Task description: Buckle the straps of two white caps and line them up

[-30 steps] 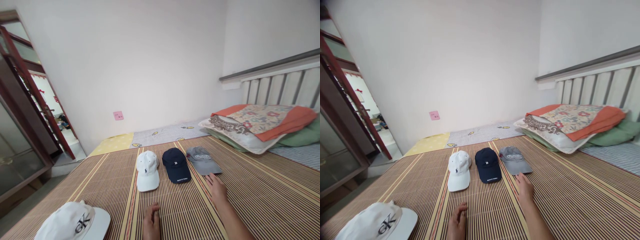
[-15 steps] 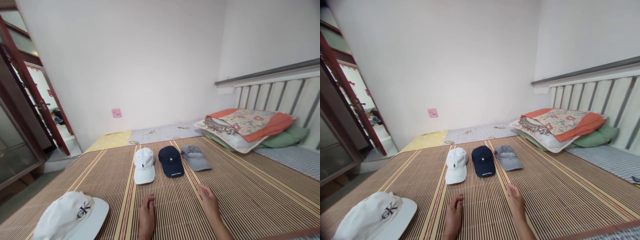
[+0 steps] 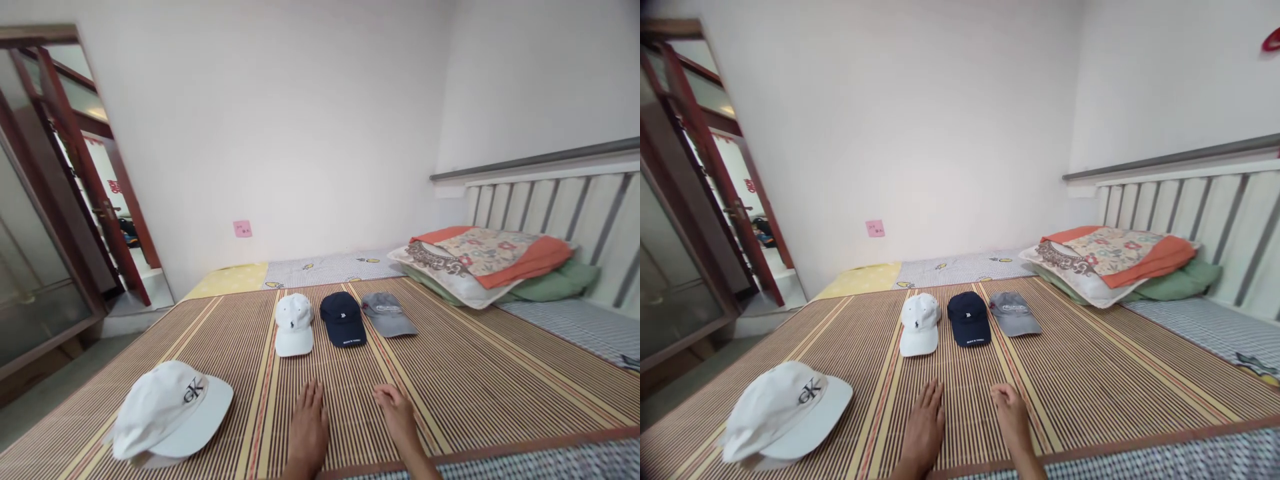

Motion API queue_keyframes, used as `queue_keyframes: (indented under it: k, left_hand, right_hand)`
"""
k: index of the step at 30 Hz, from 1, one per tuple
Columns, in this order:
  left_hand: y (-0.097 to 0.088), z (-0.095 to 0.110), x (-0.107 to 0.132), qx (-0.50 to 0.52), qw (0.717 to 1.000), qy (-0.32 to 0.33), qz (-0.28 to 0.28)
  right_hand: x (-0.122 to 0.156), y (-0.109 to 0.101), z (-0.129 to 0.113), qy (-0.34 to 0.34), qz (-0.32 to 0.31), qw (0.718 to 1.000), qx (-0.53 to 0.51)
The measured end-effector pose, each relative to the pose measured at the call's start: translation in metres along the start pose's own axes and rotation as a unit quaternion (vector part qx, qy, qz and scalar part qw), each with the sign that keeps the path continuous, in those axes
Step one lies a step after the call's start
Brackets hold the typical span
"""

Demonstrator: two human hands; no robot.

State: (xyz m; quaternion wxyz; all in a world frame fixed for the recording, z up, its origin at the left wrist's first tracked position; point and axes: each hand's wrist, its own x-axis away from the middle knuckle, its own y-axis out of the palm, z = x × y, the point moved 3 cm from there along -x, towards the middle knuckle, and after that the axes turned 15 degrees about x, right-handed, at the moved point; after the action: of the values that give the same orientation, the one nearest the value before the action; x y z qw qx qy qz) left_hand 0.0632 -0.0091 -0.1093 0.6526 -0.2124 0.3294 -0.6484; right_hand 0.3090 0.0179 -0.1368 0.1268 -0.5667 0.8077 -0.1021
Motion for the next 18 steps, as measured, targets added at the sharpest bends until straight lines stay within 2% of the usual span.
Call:
queue_keyframes:
  k: [3, 6, 9, 12, 15, 18]
  left_hand:
    - [-0.001, 0.006, 0.017, -0.057, 0.998, -0.007, -0.023]
    - [-0.002, 0.009, 0.031, -0.07, 0.996, -0.01, -0.045]
    - [-0.003, 0.011, 0.044, -0.073, 0.995, -0.01, -0.065]
    - [-0.002, 0.01, 0.056, -0.071, 0.994, -0.019, -0.084]
    - [-0.003, -0.002, 0.071, -0.015, 0.996, -0.015, -0.081]
    - [-0.013, -0.023, 0.089, 0.146, 0.989, 0.016, -0.032]
  right_hand:
    - [0.018, 0.006, -0.004, -0.023, -0.046, 0.999, 0.016]
    - [0.044, 0.017, -0.011, -0.05, -0.077, 0.995, 0.035]
    - [0.073, 0.034, -0.019, -0.126, -0.098, 0.983, 0.086]
    - [0.097, 0.051, -0.021, -0.185, -0.09, 0.971, 0.125]
    - [0.11, 0.058, -0.021, -0.211, -0.089, 0.962, 0.15]
    - [0.111, 0.055, -0.022, -0.205, -0.12, 0.961, 0.138]
